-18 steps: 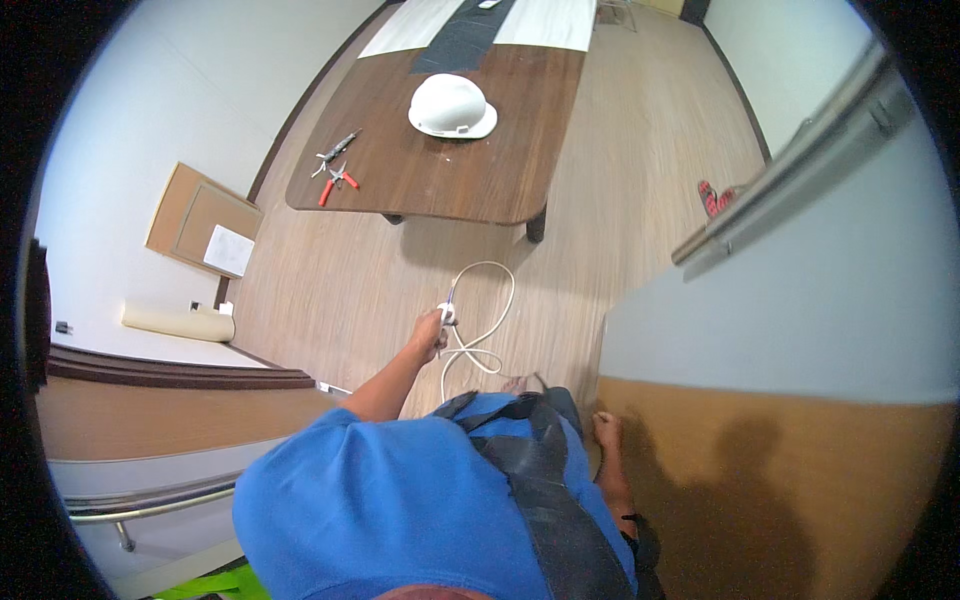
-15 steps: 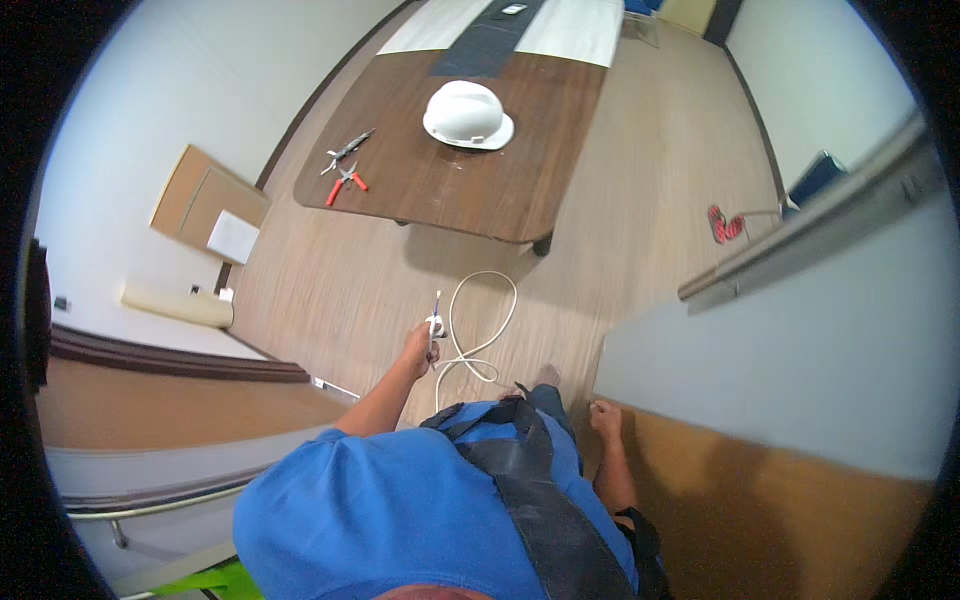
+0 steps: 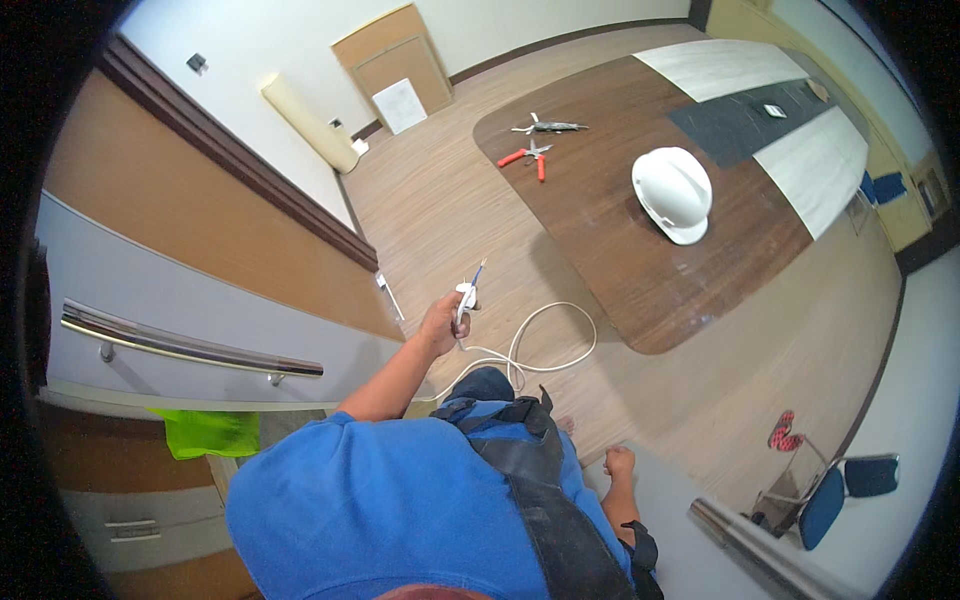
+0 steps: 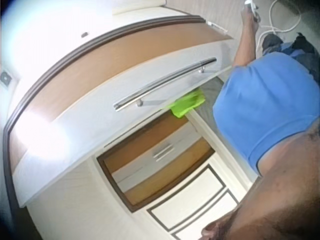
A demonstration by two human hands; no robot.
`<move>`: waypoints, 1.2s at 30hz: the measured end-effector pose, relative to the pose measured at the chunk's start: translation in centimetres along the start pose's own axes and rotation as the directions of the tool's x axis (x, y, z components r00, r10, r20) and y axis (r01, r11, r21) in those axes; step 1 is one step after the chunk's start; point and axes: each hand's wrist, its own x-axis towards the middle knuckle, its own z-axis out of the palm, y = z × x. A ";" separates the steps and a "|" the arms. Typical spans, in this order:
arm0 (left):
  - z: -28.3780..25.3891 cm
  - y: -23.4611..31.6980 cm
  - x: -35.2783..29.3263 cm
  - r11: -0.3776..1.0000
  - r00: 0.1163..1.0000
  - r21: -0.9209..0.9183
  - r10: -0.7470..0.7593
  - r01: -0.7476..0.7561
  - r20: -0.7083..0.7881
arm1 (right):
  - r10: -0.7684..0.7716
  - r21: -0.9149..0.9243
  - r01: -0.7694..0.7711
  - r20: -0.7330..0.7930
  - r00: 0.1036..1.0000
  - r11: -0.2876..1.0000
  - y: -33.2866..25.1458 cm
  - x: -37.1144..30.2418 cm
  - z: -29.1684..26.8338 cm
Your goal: The person walks to a table and picks up a white electrical plug and tools. They use pliers to strip the wire insulation and a screwdriver to tighten the internal terminals of the plug. The person manipulates the wires and screws to secure the connection.
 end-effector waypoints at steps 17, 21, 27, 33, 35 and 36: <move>-5.6 18.5 13.1 0.995 0.895 -0.083 0.085 -0.053 0.437 | -0.692 -0.004 0.711 0.226 0.685 0.703 -43.7 -2.8 18.7; -5.9 18.9 15.7 0.997 0.870 0.079 -0.036 -0.003 0.491 | -0.700 0.298 0.634 0.290 0.652 0.714 -50.8 -9.4 18.5; -4.0 18.0 16.5 0.967 0.874 0.254 -0.120 -0.004 0.471 | -0.795 0.513 0.634 0.183 0.578 0.579 -52.8 -11.8 17.3; -4.2 17.9 16.0 0.945 0.861 0.327 -0.148 -0.021 0.486 | -0.830 0.556 0.645 0.162 0.534 0.524 -54.8 -11.5 17.2; -4.5 17.9 16.1 0.960 0.871 0.279 -0.131 -0.008 0.474 | -0.829 0.582 0.615 0.208 0.520 0.531 -55.7 -11.6 17.3; -4.2 17.8 15.9 0.959 0.879 0.283 -0.122 -0.015 0.460 | -0.827 0.580 0.611 0.224 0.516 0.539 -55.8 -11.8 17.0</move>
